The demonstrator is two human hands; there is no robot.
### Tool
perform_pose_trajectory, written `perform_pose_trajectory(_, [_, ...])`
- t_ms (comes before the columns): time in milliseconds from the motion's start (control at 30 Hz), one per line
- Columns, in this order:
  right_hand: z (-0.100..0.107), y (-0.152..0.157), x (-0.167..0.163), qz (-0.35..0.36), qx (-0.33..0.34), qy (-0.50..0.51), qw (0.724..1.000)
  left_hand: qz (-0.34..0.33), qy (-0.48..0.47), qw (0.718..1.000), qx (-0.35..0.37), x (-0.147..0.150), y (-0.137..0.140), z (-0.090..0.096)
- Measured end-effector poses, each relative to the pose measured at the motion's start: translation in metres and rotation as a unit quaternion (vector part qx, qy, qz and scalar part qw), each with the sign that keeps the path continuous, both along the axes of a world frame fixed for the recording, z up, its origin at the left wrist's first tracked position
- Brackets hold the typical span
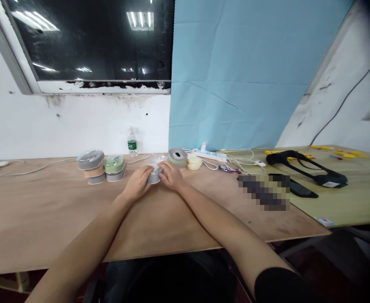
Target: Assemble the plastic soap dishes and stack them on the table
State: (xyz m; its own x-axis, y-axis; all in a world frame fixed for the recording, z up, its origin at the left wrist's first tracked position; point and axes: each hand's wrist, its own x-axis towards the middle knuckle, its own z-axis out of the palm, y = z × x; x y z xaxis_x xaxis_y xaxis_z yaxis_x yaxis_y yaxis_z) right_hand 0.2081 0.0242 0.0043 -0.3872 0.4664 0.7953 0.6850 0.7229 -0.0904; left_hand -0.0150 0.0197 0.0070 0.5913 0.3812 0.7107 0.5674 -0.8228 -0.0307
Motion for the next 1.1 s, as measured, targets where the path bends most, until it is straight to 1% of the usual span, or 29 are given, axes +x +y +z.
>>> perform_pose_trajectory(133, [0.002, -0.006, -0.008, 0.030, -0.049, -0.010, 0.998, 0.002, 0.003, 0.998, -0.059, -0.003, -0.003, -0.002])
perform_pose_trajectory(233, [0.001, -0.004, -0.006, 0.043, -0.077, -0.019, 0.996, -0.010, 0.006, 0.997, -0.074, -0.006, -0.005, 0.002])
perform_pose_trajectory(400, [-0.008, 0.002, -0.002, 0.068, -0.160, -0.018, 0.985, -0.027, 0.019, 0.995, -0.097, -0.004, -0.012, 0.010])
perform_pose_trajectory(467, [-0.011, 0.003, -0.002, 0.070, -0.174, -0.008, 0.982, -0.032, 0.029, 0.993, -0.107, -0.003, -0.015, 0.012])
perform_pose_trajectory(600, [-0.010, 0.003, -0.003, 0.067, -0.171, 0.011, 0.983, -0.032, 0.018, 0.991, -0.127, -0.003, -0.017, 0.014])
perform_pose_trajectory(733, [-0.009, 0.001, -0.005, 0.053, -0.149, 0.013, 0.987, 0.020, -0.054, 0.985, -0.162, -0.006, -0.010, 0.008])
perform_pose_trajectory(800, [-0.009, 0.001, -0.007, 0.048, -0.131, 0.003, 0.990, 0.041, -0.071, 0.981, -0.177, -0.009, -0.005, 0.004])
perform_pose_trajectory(967, [-0.011, 0.000, -0.012, 0.042, -0.114, -0.002, 0.993, 0.068, -0.020, 0.967, -0.246, -0.017, 0.004, -0.001])
perform_pose_trajectory(1100, [-0.012, 0.002, -0.012, 0.031, -0.118, 0.013, 0.992, 0.085, -0.008, 0.966, -0.245, -0.017, 0.005, -0.003])
